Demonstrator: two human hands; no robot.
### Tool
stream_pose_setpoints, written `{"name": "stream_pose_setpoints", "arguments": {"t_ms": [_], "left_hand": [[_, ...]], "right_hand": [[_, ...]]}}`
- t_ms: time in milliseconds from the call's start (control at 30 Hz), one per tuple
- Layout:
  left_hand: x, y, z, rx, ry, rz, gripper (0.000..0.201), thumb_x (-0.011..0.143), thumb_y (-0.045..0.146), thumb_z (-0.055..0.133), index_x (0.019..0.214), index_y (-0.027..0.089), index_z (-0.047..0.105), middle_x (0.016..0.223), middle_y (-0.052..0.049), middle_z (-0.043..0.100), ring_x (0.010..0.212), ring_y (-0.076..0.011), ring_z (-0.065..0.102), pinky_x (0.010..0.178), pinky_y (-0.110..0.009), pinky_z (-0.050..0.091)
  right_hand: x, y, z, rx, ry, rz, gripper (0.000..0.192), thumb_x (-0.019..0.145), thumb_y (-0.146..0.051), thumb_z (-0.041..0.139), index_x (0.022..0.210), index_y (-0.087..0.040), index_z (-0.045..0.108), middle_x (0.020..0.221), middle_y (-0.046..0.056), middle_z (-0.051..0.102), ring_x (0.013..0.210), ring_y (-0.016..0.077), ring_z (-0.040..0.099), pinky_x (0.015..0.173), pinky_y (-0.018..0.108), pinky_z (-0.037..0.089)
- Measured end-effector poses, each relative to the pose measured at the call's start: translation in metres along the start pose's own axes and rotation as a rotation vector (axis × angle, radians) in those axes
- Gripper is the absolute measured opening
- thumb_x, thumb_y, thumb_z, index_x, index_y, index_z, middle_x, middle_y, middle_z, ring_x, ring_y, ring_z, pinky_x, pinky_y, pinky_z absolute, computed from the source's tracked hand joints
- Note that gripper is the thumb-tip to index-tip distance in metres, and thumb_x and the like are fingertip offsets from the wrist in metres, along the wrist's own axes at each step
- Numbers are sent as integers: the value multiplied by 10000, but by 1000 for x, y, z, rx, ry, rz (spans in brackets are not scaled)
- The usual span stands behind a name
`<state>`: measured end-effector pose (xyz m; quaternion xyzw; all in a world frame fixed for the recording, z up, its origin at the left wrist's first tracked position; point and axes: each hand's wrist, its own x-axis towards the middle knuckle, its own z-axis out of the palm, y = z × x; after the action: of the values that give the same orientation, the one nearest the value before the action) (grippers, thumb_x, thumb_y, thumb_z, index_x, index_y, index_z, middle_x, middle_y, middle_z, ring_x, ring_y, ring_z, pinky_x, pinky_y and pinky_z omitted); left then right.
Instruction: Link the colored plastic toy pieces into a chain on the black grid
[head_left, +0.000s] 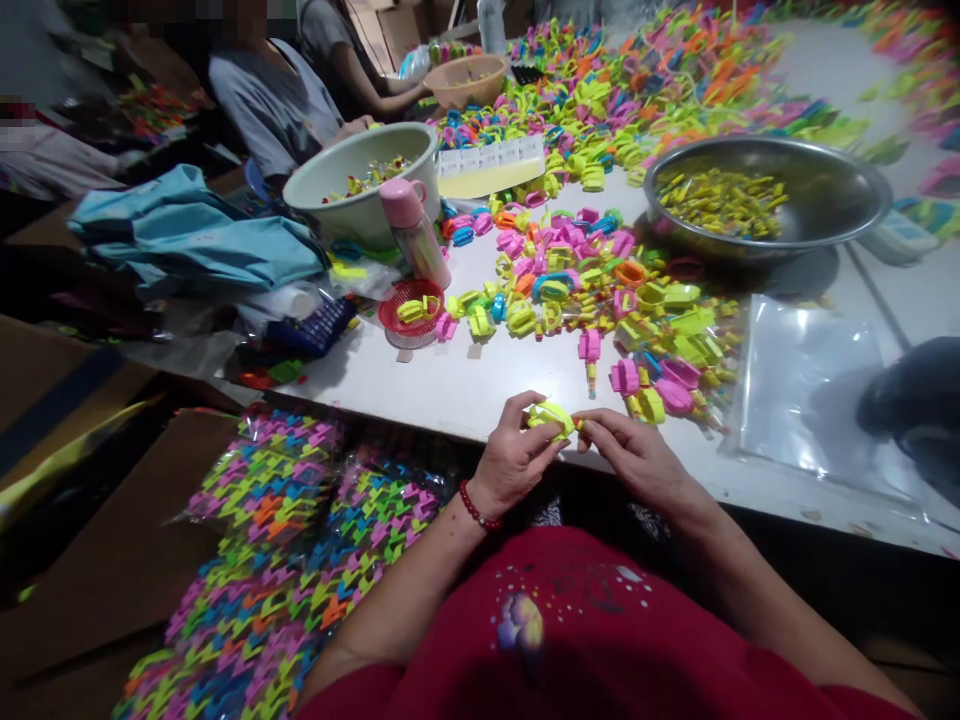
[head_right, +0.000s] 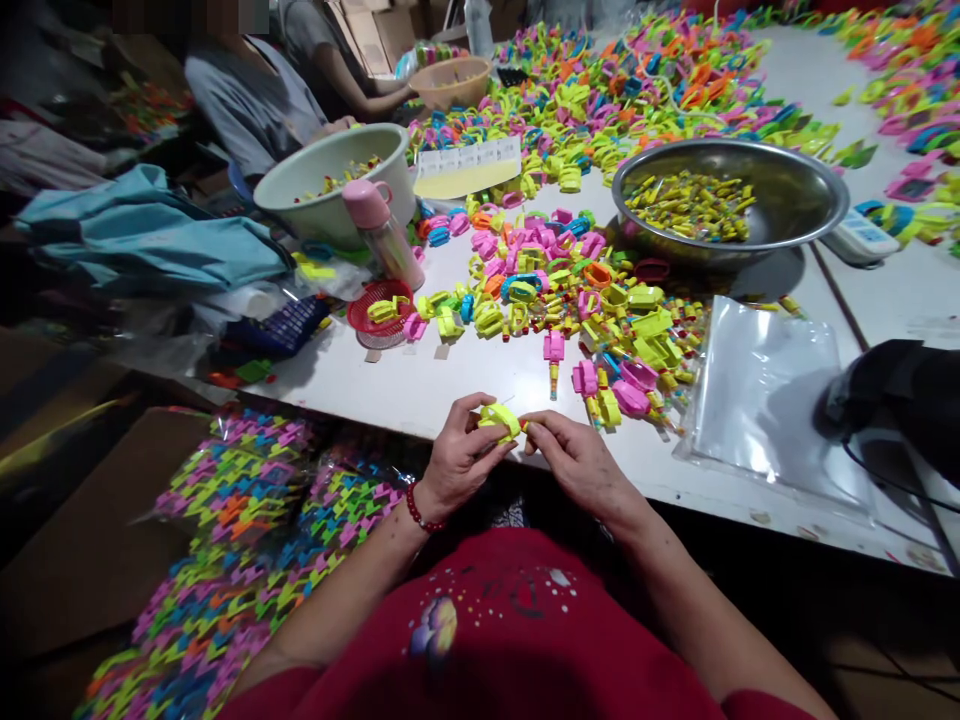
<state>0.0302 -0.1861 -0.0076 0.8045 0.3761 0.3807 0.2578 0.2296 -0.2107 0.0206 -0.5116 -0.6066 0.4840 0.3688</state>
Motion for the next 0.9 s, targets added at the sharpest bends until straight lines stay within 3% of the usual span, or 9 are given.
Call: {"name": "stream_pose_setpoints", "arguments": {"t_ms": [167,367,600,667,733,800,900], "left_hand": [[1,6,-4,233,-46,95,165,919,229,550,1017,203,680,1333,-132,452,1147,-210,559,945,-320,543],[1,11,-5,409,-69,136,166,919,214,532,1011,193,668,1326,-162,493,1148,-245,574,934,-360,560],[2,7,-6,351,-71,105,180,924,217,521,1046,195,651,1328,-159,502,1121,-236,596,907,-360,574],[1,6,-6,254,-27,82,270,910,235,564,1176,207,604,1378,-162,452,1081,-214,605,902,-353,575],[1,3,-7,164,72,19,373,899,250,595,1267,212,550,1391,-162,426,1041,-189,606,880,-338,577],[6,-8,-9,103,200,-107,319,902,266,595,1214,201,584,1295,-137,489,975,-165,608,804,-295,578],[28,-38,-19,84,378,-334,200,901,287,586,1052,172,650,1077,-82,554,785,-115,583,698,-245,539]], "right_hand": [[1,-3,-1,-121,19,1,289,899,-438,583,1019,-192,676,894,43,692,770,178,598,684,289,469],[4,-5,1,-230,46,25,194,858,-348,587,857,-177,679,668,-12,610,580,125,486,538,249,359],[12,0,13,-371,82,-21,246,843,-320,546,638,-187,579,547,-27,511,524,119,453,509,249,312],[13,1,3,-422,128,-52,243,868,-350,537,706,-191,623,592,-9,566,543,135,495,532,258,349],[15,3,-19,-506,261,-89,246,899,-373,521,868,-189,682,715,35,652,627,172,569,597,282,416],[20,7,-45,-680,458,-138,303,914,-381,513,1051,-172,684,929,115,691,829,249,620,734,353,470],[34,12,-65,-951,663,-248,420,907,-372,524,1240,-130,610,1230,214,589,1133,372,517,937,520,420]]}}
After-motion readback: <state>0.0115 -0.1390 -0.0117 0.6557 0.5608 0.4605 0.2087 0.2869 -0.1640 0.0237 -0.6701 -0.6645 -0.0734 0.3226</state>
